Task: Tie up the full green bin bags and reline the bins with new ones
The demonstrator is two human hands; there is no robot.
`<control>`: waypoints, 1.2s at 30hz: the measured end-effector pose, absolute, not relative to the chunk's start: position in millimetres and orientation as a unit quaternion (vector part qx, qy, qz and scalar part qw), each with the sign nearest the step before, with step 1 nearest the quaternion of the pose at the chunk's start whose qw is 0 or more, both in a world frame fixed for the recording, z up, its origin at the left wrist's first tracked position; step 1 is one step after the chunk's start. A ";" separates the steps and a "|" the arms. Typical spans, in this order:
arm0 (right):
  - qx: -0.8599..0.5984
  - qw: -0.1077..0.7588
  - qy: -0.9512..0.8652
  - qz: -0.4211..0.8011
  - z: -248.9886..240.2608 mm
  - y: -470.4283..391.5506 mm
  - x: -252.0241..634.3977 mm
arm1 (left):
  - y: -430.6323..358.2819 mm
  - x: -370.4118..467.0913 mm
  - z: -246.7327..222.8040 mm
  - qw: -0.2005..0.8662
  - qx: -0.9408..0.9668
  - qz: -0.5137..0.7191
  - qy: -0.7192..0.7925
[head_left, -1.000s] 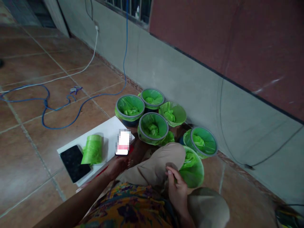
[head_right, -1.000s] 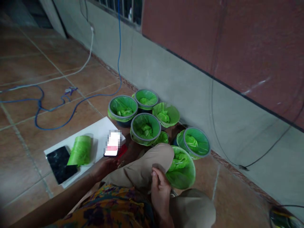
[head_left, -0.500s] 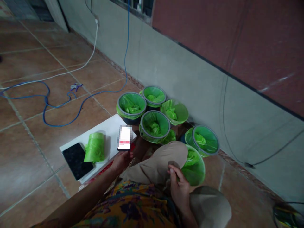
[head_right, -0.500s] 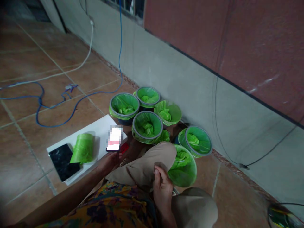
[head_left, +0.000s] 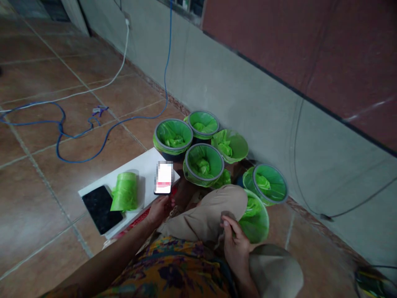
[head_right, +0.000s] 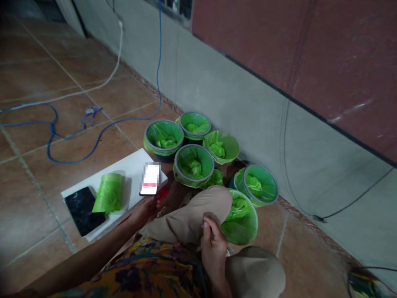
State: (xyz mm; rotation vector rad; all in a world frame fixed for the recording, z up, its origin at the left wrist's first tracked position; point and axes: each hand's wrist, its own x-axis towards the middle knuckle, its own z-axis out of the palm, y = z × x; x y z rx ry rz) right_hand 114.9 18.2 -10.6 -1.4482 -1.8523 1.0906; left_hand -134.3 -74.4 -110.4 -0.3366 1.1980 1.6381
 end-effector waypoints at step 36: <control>-0.589 0.168 -0.385 0.691 13.3 52.0 -9.2 | -81.2 -114.9 -41.8 0.586 -0.056 0.611 0.529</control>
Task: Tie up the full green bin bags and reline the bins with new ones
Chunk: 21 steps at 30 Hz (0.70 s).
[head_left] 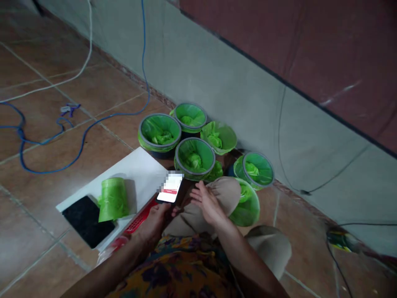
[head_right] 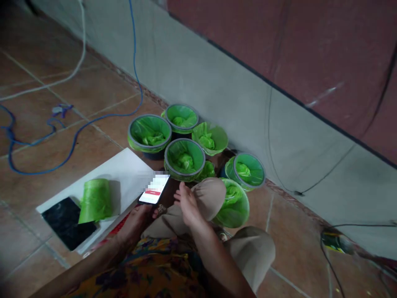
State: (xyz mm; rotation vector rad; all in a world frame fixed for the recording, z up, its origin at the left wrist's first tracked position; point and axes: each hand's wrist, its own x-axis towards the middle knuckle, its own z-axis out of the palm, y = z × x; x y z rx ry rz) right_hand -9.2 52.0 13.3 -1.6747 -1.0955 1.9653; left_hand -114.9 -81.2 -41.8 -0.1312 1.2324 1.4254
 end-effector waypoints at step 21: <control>-0.364 0.375 -0.129 0.843 62.8 57.8 54.8 | -53.7 -88.6 36.2 0.711 0.211 0.455 0.493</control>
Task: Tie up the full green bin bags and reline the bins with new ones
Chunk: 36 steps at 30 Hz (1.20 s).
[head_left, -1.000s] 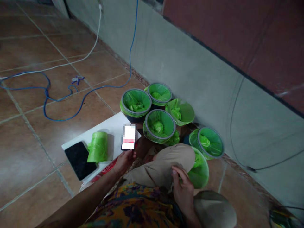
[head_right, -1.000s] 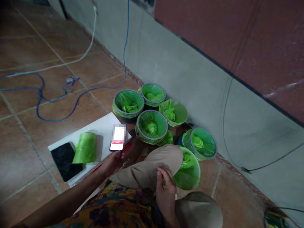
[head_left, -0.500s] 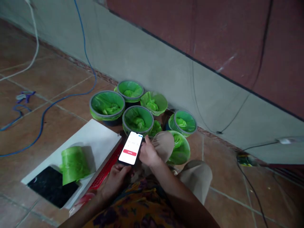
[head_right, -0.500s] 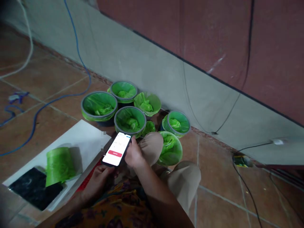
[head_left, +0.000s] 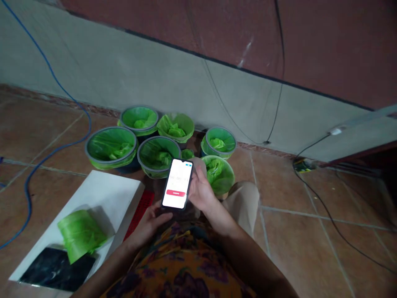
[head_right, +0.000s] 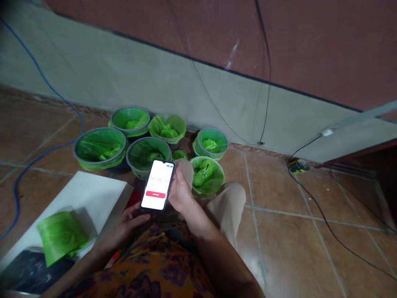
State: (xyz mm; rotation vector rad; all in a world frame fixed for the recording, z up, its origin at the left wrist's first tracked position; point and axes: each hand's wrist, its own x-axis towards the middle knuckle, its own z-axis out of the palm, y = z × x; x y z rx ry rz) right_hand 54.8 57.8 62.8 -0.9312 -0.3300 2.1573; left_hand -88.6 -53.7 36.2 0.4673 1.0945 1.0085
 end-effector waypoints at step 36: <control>-0.368 0.414 -0.128 0.823 40.5 51.0 88.1 | -40.4 -55.4 29.5 0.709 0.195 0.462 0.495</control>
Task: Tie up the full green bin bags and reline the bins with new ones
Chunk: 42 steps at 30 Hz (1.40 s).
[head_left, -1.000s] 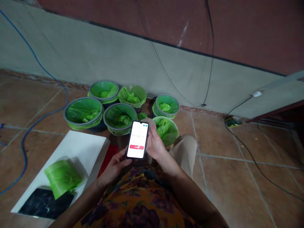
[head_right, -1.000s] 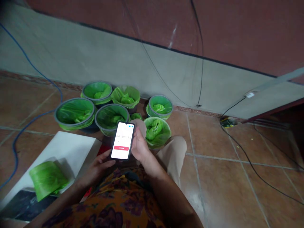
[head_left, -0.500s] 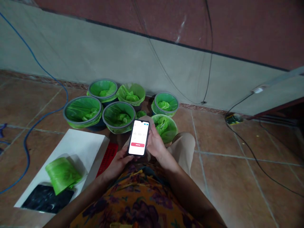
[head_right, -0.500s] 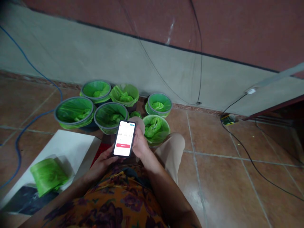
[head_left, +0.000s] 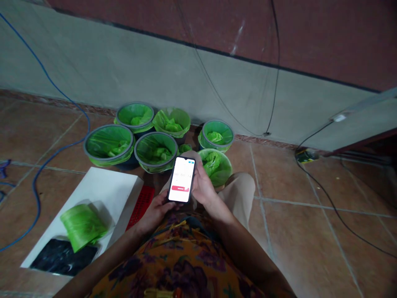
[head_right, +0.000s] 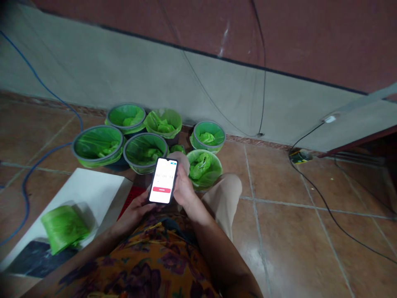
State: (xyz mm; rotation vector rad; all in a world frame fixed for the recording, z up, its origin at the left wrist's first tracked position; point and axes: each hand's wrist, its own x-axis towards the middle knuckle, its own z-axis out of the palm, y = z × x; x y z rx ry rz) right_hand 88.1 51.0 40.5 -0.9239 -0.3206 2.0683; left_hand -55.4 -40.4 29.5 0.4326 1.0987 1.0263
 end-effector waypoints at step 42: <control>-0.375 0.433 -0.100 0.814 40.3 49.5 84.0 | -40.8 -58.6 18.3 0.676 0.320 0.427 0.509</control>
